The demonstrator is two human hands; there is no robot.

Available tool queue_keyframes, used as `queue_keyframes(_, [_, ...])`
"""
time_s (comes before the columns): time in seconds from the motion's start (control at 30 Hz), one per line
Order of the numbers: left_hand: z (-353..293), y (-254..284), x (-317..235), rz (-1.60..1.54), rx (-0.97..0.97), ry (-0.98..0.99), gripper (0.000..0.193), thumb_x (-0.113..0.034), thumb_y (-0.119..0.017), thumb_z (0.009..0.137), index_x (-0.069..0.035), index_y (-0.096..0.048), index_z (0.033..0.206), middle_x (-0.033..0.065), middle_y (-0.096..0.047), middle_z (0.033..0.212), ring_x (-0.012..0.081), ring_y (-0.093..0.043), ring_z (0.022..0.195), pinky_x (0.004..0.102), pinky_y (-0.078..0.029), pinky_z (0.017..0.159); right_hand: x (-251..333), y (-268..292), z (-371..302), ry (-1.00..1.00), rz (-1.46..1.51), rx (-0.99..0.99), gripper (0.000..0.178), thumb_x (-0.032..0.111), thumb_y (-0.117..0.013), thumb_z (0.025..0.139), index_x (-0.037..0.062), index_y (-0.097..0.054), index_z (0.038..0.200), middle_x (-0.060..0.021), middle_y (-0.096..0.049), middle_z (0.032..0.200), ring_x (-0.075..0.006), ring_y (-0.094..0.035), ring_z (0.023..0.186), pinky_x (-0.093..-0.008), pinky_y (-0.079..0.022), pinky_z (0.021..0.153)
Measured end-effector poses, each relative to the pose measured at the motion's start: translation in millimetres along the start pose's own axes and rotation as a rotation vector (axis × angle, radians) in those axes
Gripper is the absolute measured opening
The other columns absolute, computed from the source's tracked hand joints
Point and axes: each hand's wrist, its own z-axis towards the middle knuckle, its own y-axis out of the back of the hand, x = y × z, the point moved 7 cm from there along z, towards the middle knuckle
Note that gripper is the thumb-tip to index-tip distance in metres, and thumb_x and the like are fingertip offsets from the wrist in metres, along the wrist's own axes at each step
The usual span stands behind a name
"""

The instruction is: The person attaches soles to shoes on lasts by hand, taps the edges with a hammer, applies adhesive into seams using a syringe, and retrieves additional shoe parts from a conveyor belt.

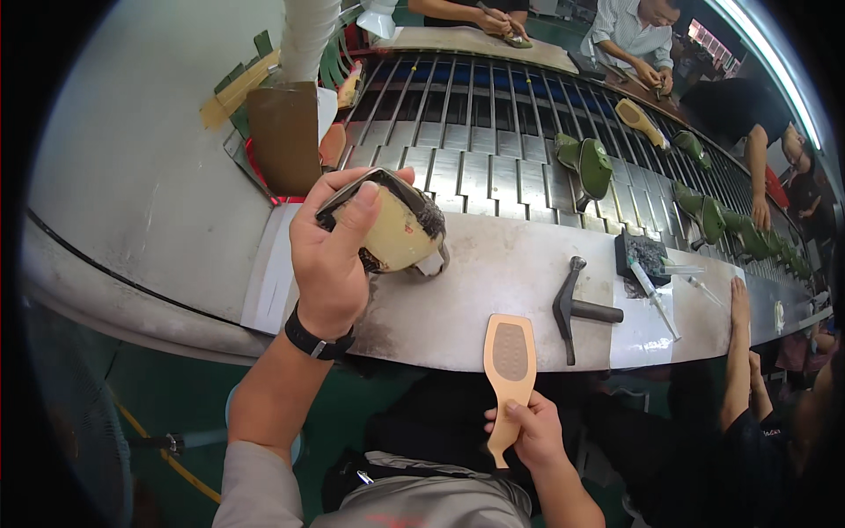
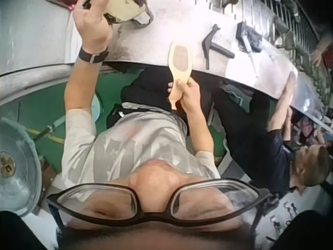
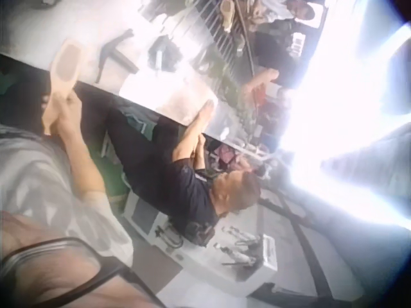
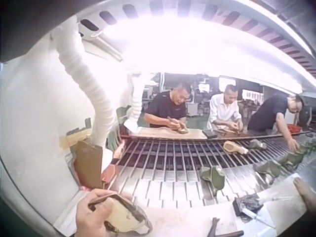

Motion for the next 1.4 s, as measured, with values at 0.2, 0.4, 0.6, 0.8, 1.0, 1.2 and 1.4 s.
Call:
queue_keyframes(0.2, [-12.8,-25.2,7.6,-0.009,0.243,0.274,0.037,-0.018,-0.066,0.107,0.002,-0.056,0.136,0.0277,-0.074,0.126,0.0271,-0.076,0.11,0.041,-0.063,0.095,70.3,-46.9,-14.6,0.3,0.092,0.044,0.024,0.014,-0.07,0.105,-0.0087,-0.072,0.11,-0.0224,-0.078,0.096,-0.0288,-0.079,0.082,-0.0436,-0.068,0.076])
queue_keyframes(0.4, [-41.0,-61.5,-3.1,-0.083,0.408,0.249,0.045,-0.016,-0.073,0.104,0.0,-0.057,0.143,0.0267,-0.075,0.126,0.0289,-0.075,0.114,0.0422,-0.062,0.098,135.3,-144.0,-35.6,0.514,-0.299,0.32,0.023,0.013,-0.069,0.106,-0.0082,-0.077,0.103,-0.0177,-0.08,0.091,-0.0169,-0.077,0.076,-0.0309,-0.062,0.067])
queue_keyframes(0.6, [-45.0,-60.0,0.3,-0.431,0.415,0.427,0.061,-0.043,-0.073,0.104,0.007,-0.058,0.136,0.0322,-0.067,0.137,0.0352,-0.069,0.127,0.0478,-0.06,0.105,140.4,-158.7,-20.1,0.499,-0.229,0.312,0.033,0.02,-0.063,0.11,-0.0092,-0.077,0.103,-0.0131,-0.081,0.086,-0.0147,-0.076,0.075,-0.0287,-0.061,0.065])
queue_keyframes(0.8, [-49.6,-57.5,-8.6,-0.206,0.534,0.224,0.088,-0.057,-0.087,0.087,0.008,-0.056,0.138,0.0332,-0.064,0.14,0.0376,-0.067,0.13,0.0501,-0.057,0.109,140.1,-158.9,-20.1,0.637,-0.37,0.249,0.031,0.013,-0.067,0.104,-0.0042,-0.074,0.079,-0.0091,-0.075,0.069,-0.0118,-0.069,0.06,-0.0273,-0.052,0.053])
queue_keyframes(1.0, [-51.2,-53.1,-9.6,-0.173,0.568,0.209,0.075,-0.035,-0.089,0.086,0.008,-0.056,0.138,0.0336,-0.064,0.14,0.0377,-0.067,0.131,0.05,-0.056,0.11,138.6,-161.7,-22.0,0.657,-0.366,0.237,0.037,0.016,-0.068,0.105,0.0,-0.063,0.071,-0.0046,-0.071,0.076,-0.0089,-0.058,0.066,-0.0277,-0.045,0.06])
queue_keyframes(1.2, [-51.2,-51.1,-11.3,-0.171,0.588,0.188,0.07,-0.03,-0.087,0.087,0.008,-0.057,0.137,0.0339,-0.064,0.14,0.0376,-0.066,0.132,0.0498,-0.055,0.111,137.9,-164.7,-20.5,0.663,-0.355,0.243,0.029,0.008,-0.067,0.099,-0.0037,-0.071,0.073,-0.007,-0.07,0.063,-0.0104,-0.063,0.053,-0.0273,-0.047,0.049])
queue_keyframes(1.4, [-52.7,-48.5,-13.2,-0.186,0.571,0.205,0.067,-0.029,-0.085,0.088,0.007,-0.057,0.137,0.0337,-0.065,0.139,0.0377,-0.066,0.132,0.0498,-0.055,0.111,136.8,-168.3,-22.0,0.706,-0.353,0.236,0.032,0.01,-0.068,0.102,-0.0036,-0.07,0.073,-0.0063,-0.07,0.063,-0.0085,-0.062,0.054,-0.0265,-0.047,0.049])
